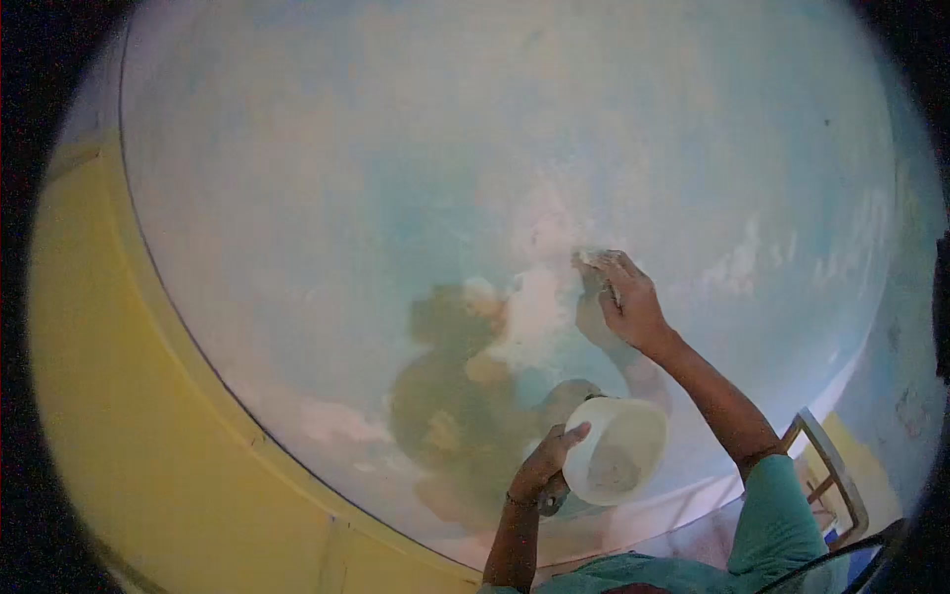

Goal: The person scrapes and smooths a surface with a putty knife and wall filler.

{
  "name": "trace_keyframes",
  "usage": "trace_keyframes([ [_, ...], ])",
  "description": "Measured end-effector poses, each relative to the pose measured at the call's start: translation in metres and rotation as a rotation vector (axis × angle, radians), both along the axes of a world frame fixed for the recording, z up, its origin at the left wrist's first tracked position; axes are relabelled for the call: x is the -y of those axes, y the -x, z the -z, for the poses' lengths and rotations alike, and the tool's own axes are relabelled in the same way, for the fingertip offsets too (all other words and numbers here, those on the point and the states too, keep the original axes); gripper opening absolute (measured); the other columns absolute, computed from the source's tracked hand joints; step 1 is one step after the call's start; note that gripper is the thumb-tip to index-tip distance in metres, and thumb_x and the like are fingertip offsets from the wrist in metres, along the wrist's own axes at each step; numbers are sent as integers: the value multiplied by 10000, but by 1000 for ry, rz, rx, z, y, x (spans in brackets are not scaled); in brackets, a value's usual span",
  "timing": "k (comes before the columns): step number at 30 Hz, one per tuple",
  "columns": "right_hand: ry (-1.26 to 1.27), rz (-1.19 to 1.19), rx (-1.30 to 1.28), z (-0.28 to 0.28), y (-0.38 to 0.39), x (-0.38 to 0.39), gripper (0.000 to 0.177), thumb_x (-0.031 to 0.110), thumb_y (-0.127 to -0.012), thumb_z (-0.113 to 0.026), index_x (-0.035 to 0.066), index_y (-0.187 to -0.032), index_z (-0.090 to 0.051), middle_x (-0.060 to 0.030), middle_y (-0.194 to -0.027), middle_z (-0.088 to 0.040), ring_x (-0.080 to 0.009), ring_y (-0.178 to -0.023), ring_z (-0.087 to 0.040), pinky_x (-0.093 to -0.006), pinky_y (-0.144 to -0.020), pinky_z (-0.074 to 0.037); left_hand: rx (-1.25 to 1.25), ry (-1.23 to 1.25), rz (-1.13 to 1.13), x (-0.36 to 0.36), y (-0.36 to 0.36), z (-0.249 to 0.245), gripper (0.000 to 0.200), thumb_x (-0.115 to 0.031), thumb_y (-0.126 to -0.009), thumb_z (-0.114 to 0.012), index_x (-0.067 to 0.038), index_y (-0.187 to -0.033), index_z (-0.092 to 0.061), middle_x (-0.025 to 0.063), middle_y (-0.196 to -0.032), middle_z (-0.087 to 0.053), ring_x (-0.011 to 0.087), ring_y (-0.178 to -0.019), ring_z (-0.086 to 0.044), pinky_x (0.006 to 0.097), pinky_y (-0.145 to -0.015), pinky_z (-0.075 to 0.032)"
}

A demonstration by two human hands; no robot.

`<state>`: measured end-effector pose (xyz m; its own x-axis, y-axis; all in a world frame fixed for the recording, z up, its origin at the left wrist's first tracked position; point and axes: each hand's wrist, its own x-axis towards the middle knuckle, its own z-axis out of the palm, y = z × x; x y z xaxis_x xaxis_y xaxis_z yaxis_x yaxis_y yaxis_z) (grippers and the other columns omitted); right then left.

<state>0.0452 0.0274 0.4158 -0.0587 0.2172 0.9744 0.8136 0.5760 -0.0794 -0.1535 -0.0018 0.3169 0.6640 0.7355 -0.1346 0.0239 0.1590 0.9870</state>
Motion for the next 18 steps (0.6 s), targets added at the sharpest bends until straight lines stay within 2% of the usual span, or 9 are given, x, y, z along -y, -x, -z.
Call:
trace_keyframes([
  [1, 22, 44, 12, 4, -2, -1, 417, -8, -646, -486, 30, -1062, -486, -181, -1006, -491, -342, -892, -504, -398, -779, -427, 13, 22, -22, -10, 1, 13, 482, -319, -772, -572, 37, -1077, -459, 119, -934, -563, 199, -801, -573, 314, -670, -468],
  [4, 68, 109, 30, 7, 7, -5, 442, -25, -628, -500, 31, -1066, -489, -198, -1021, -465, -350, -903, -490, -405, -772, -424, 79, 40, -75, -5, 8, 20, 513, -410, -786, -529, 47, -1018, -504, 99, -834, -573, 154, -715, -557, 270, -625, -444],
  [8, 187, 299, 109, -5, 23, -10, 487, -31, -604, -536, 32, -1084, -483, -209, -1062, -407, -351, -929, -444, -415, -765, -400, 34, 27, -61, -19, 17, 42, 491, -396, -789, -521, 45, -1004, -518, 105, -860, -580, 153, -719, -565, 273, -615, -451],
  [10, 119, 329, 193, -4, 27, -15, 513, -12, -597, -552, 33, -1102, -473, -207, -1073, -390, -342, -945, -421, -424, -773, -376, 57, 49, -71, -1, 19, 29, 480, -386, -792, -518, 45, -1002, -520, 107, -868, -583, 150, -720, -568, 272, -612, -455],
  [13, 113, 405, 257, -1, 31, -20, 536, 17, -593, -564, 26, -1119, -463, -210, -1077, -385, -336, -973, -401, -441, -798, -338, 29, 139, -97, -11, 24, 57, 455, -359, -796, -522, 48, -998, -518, 108, -862, -583, 160, -730, -571, 285, -627, -459],
  [14, 128, 438, 270, 2, 31, -20, 541, 26, -592, -566, 22, -1123, -460, -212, -1077, -387, -335, -984, -396, -447, -809, -325, 87, 147, -110, -10, 24, 64, 446, -353, -795, -525, 47, -992, -521, 108, -857, -583, 162, -729, -572, 285, -628, -459],
  [16, 138, 497, 287, 10, 27, -23, 549, 42, -592, -571, 17, -1128, -455, -219, -1072, -389, -336, -977, -399, -458, -809, -319, 202, 149, -137, 8, 25, 46, 429, -340, -795, -531, 46, -981, -525, 109, -845, -583, 165, -726, -573, 285, -632, -460],
  [17, 144, 521, 294, 15, 26, -25, 553, 50, -592, -573, 14, -1131, -453, -222, -1070, -391, -336, -974, -400, -463, -809, -316, 151, 161, -309, 22, 24, 33, 393, -321, -795, -537, 32, -967, -535, 95, -835, -585, 160, -695, -576, 280, -609, -463],
  [18, 143, 537, 306, 24, 23, -41, 557, 47, -594, -570, 10, -1136, -447, -223, -1069, -392, -336, -969, -400, -467, -806, -315, 183, 191, -257, 6, 22, 41, 396, -328, -795, -535, 30, -964, -537, 92, -827, -586, 159, -683, -576, 281, -605, -463],
])
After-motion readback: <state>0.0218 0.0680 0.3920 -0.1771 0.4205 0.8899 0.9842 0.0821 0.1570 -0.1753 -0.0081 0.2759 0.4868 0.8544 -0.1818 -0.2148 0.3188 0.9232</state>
